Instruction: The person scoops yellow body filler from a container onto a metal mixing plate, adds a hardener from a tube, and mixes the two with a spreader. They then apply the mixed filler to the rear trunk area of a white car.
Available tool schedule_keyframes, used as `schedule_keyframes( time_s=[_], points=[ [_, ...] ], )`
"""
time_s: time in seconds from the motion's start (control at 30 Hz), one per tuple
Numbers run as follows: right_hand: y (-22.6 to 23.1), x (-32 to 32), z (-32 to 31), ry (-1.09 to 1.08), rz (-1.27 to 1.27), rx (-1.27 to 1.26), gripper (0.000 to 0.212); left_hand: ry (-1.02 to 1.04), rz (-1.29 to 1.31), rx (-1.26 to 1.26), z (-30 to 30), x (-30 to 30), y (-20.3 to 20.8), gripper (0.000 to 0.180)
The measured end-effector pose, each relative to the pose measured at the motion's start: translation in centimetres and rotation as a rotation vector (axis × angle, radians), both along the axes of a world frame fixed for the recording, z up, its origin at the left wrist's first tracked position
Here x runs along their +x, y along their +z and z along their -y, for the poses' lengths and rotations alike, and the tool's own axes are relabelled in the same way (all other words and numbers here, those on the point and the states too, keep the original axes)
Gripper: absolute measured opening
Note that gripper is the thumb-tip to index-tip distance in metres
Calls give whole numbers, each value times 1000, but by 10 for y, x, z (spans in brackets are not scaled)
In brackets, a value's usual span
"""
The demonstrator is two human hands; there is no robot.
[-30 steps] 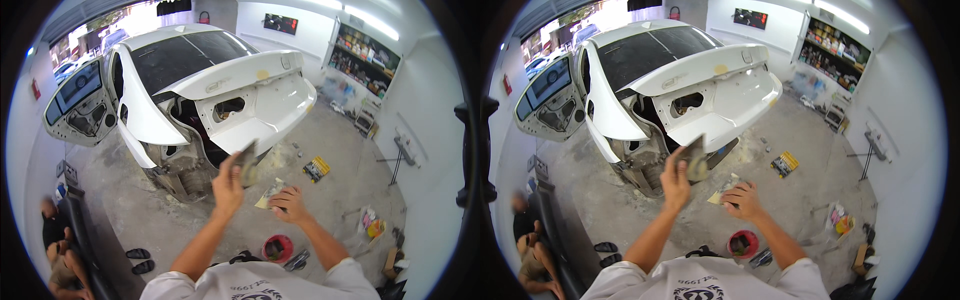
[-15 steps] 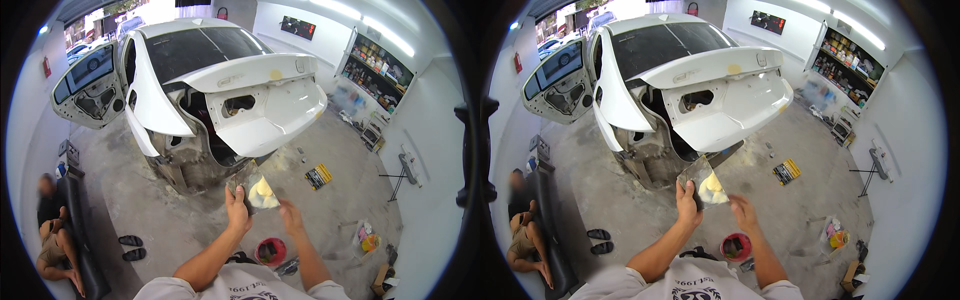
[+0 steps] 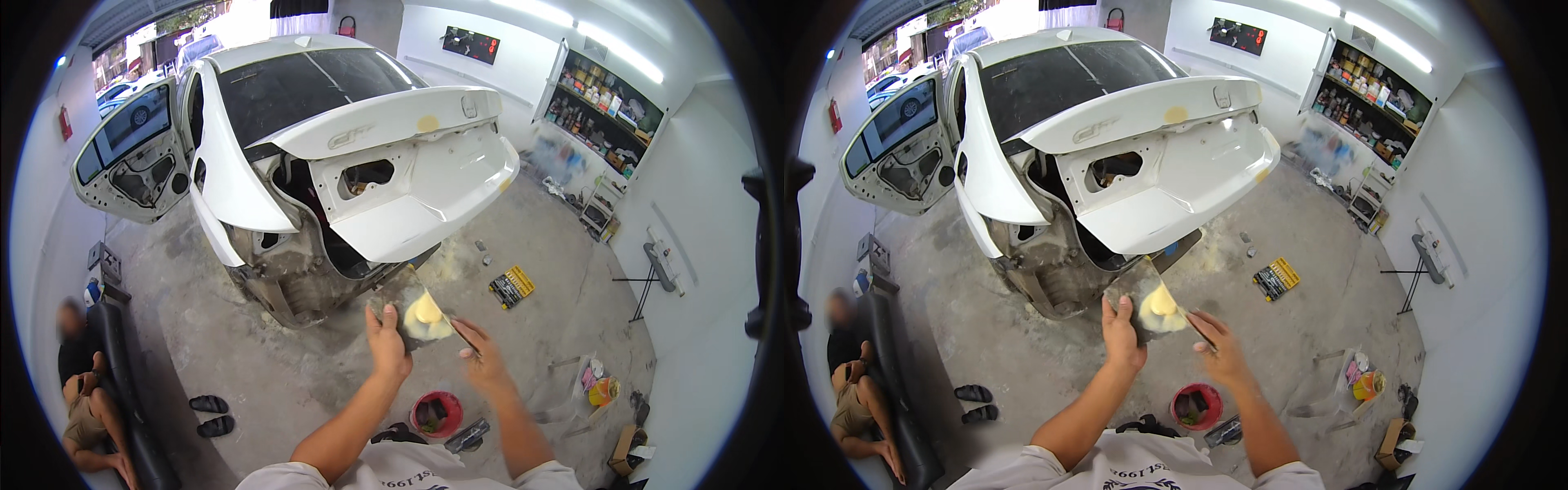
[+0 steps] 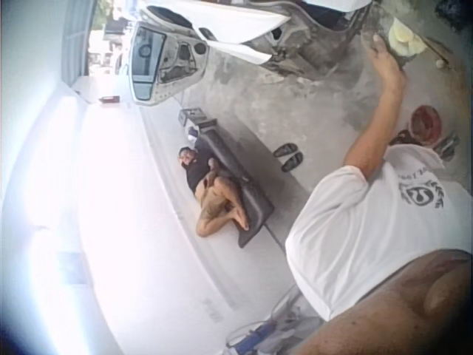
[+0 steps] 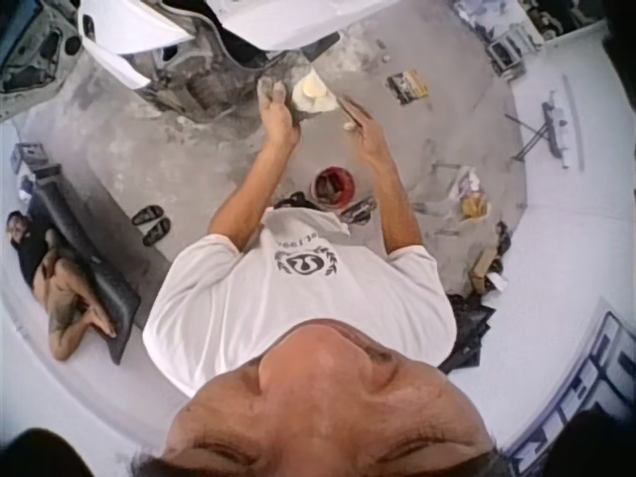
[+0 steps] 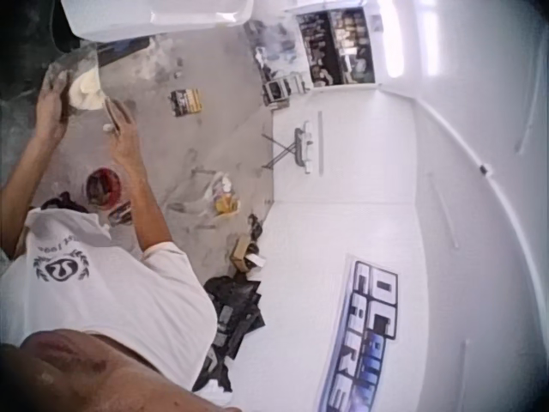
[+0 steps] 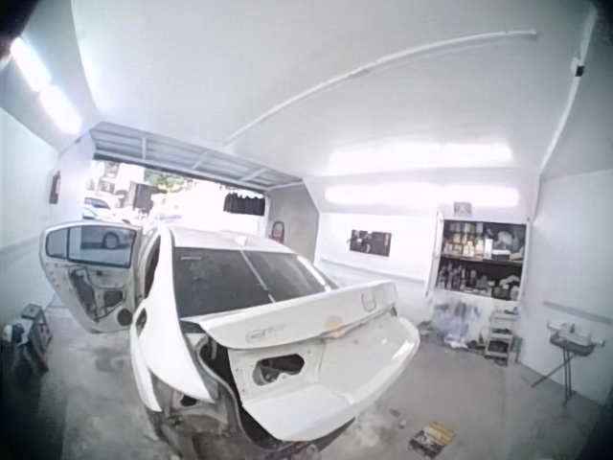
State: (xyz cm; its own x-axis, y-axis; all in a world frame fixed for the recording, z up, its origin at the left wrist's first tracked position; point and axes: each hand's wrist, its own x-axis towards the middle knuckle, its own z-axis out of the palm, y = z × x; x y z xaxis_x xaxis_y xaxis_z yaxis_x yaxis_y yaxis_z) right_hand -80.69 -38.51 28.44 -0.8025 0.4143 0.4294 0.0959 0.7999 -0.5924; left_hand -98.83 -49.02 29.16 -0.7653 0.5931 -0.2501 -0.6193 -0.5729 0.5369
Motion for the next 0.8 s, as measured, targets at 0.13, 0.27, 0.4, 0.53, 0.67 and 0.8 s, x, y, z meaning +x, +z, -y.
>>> schedule_keyframes(
  time_s=[0.13, 0.27, 0.4, 0.53, 0.67, 0.8],
  points=[
    [48, 28, -31, -119, 164, 181, 55, 72, -311, 32, -13, -9, 12, 37],
    [76, 15, -19, -219, 105, 573, 47, 102, -699, -127, -23, 7, 18, 37],
    [45, 3, -20, -18, 158, 575, 45, 50, -963, -439, -21, 16, 23, 37],
    [4, 21, -71, 22, 415, 322, 46, 269, -1038, -395, -14, 0, 25, 37],
    [-19, 16, -84, 157, -366, -525, 59, 164, -456, -200, -23, 4, 12, 39],
    [-43, -10, -64, 296, -773, -794, 64, 73, -86, -64, -46, 46, -7, 40]
  ],
)
